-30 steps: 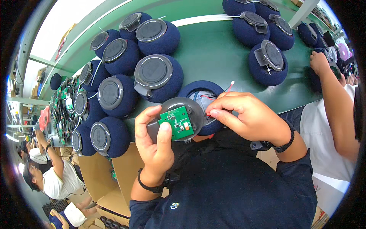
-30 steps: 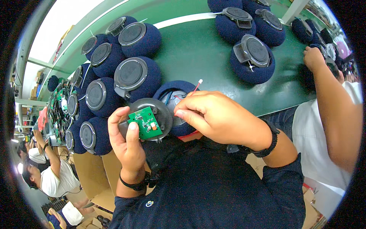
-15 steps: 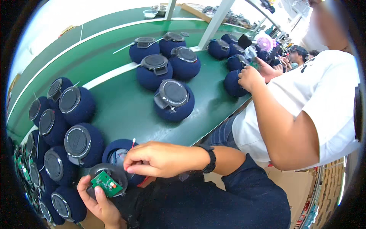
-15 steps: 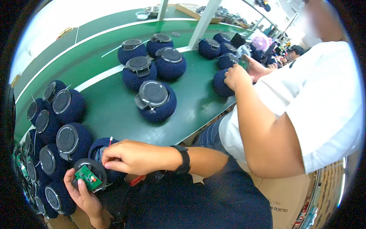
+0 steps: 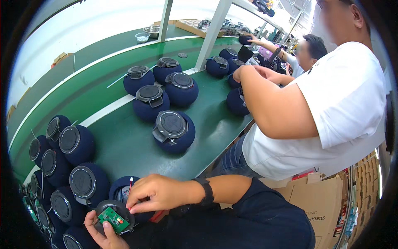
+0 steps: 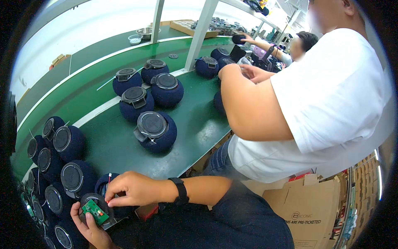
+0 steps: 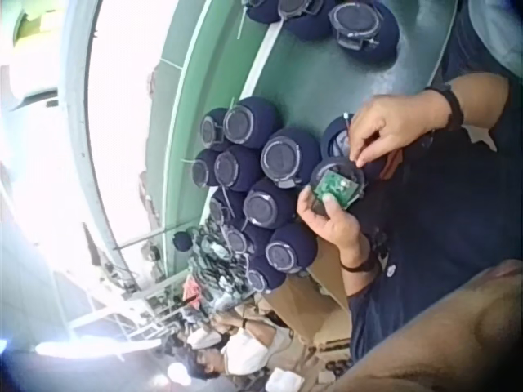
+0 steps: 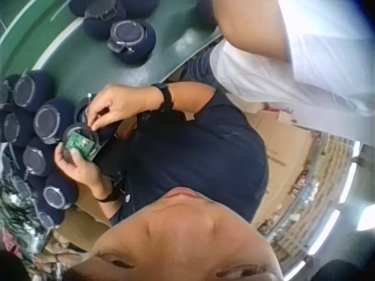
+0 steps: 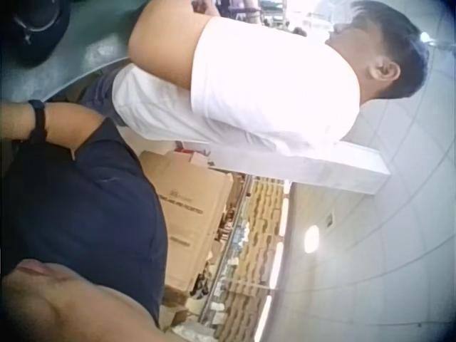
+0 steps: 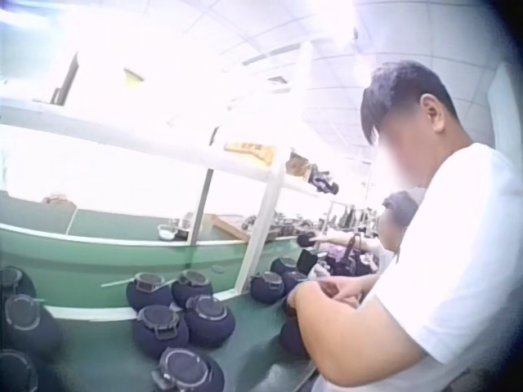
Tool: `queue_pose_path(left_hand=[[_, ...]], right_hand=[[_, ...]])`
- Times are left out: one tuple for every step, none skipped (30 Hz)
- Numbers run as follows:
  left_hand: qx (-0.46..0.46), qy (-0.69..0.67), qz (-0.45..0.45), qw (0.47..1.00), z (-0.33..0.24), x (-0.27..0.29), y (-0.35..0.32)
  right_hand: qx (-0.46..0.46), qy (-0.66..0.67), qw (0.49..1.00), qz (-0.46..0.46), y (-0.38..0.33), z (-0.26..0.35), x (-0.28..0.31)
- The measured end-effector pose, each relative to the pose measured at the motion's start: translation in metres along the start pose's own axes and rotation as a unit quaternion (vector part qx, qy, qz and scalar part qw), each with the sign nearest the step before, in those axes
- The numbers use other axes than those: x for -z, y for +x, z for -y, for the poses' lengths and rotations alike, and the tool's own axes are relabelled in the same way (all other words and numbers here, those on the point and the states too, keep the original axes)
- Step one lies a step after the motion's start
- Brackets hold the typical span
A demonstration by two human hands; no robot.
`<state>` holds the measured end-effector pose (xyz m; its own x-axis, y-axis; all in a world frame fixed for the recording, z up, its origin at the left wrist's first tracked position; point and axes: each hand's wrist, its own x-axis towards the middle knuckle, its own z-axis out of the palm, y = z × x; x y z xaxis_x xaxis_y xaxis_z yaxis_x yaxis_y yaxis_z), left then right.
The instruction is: Assembling electronic speakers on a factory assembly line, including wiring circuit boards and fitting components.
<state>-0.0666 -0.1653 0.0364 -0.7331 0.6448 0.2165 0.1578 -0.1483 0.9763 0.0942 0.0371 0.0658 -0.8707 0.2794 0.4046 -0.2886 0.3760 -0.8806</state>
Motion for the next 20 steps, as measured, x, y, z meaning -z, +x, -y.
queue_pose_path(left_hand=[[-0.019, 0.033, 0.003, 0.999, -0.002, 0.0, -0.001], [-0.038, 0.065, 0.007, 0.997, -0.004, -0.001, -0.002], [-0.045, 0.075, 0.01, 0.996, -0.006, -0.001, -0.003], [-0.047, 0.075, 0.01, 0.996, -0.007, -0.002, -0.004], [-0.052, 0.074, 0.013, 0.996, -0.008, -0.003, -0.005], [-0.056, 0.074, 0.015, 0.996, -0.009, -0.003, -0.007], [-0.066, 0.078, 0.013, 0.995, -0.009, -0.004, -0.007], [-0.065, 0.079, 0.012, 0.995, -0.009, -0.004, -0.007], [-0.056, 0.073, 0.015, 0.996, -0.01, -0.004, -0.007], [-0.047, 0.066, 0.019, 0.997, -0.011, -0.004, -0.007], [-0.048, 0.067, 0.018, 0.996, -0.011, -0.004, -0.006], [-0.035, 0.06, 0.02, 0.997, -0.011, -0.004, -0.006], [-0.023, 0.053, 0.021, 0.998, -0.011, -0.003, -0.006], [-0.024, 0.054, 0.02, 0.998, -0.011, -0.003, -0.006], [-0.013, 0.04, 0.021, 0.999, -0.011, -0.003, -0.007], [-0.002, 0.026, 0.022, 0.999, -0.012, -0.004, -0.007], [-0.003, 0.026, 0.022, 0.999, -0.012, -0.004, -0.007], [-0.008, 0.019, 0.023, 1.0, -0.012, -0.005, -0.007], [-0.013, 0.013, 0.025, 1.0, -0.012, -0.005, -0.007], [-0.013, 0.016, 0.021, 1.0, -0.013, -0.006, -0.007]], right_hand=[[0.021, -0.008, 1.0, -0.005, 0.001, 0.0, -0.003], [0.025, -0.012, 1.0, -0.008, 0.001, 0.001, -0.004], [0.028, -0.031, 0.999, -0.01, 0.0, 0.002, -0.006], [0.025, -0.05, 0.998, -0.009, -0.001, 0.003, -0.008], [0.021, -0.043, 0.999, -0.018, -0.002, 0.004, -0.01], [0.021, -0.042, 0.999, -0.018, -0.001, 0.004, -0.011], [0.039, -0.065, 0.997, -0.022, 0.0, 0.003, -0.011], [0.057, -0.089, 0.994, -0.025, 0.0, 0.003, -0.012], [0.058, -0.088, 0.994, -0.026, 0.0, 0.003, -0.012], [0.051, -0.097, 0.994, -0.026, -0.001, 0.004, -0.012], [0.045, -0.107, 0.993, -0.026, -0.001, 0.004, -0.011], [0.046, -0.106, 0.993, -0.025, 0.0, 0.004, -0.012], [0.056, -0.112, 0.992, -0.027, 0.001, 0.003, -0.013], [0.065, -0.117, 0.991, -0.029, 0.001, 0.002, -0.014], [0.067, -0.116, 0.991, -0.029, 0.001, 0.001, -0.015], [0.071, -0.11, 0.991, -0.025, 0.001, 0.001, -0.016], [0.072, -0.105, 0.992, -0.021, 0.001, 0.0, -0.017], [0.075, -0.105, 0.991, -0.022, 0.0, -0.001, -0.018], [0.082, -0.113, 0.99, -0.024, 0.0, -0.002, -0.019], [0.09, -0.121, 0.988, -0.026, 0.0, -0.002, -0.021]])
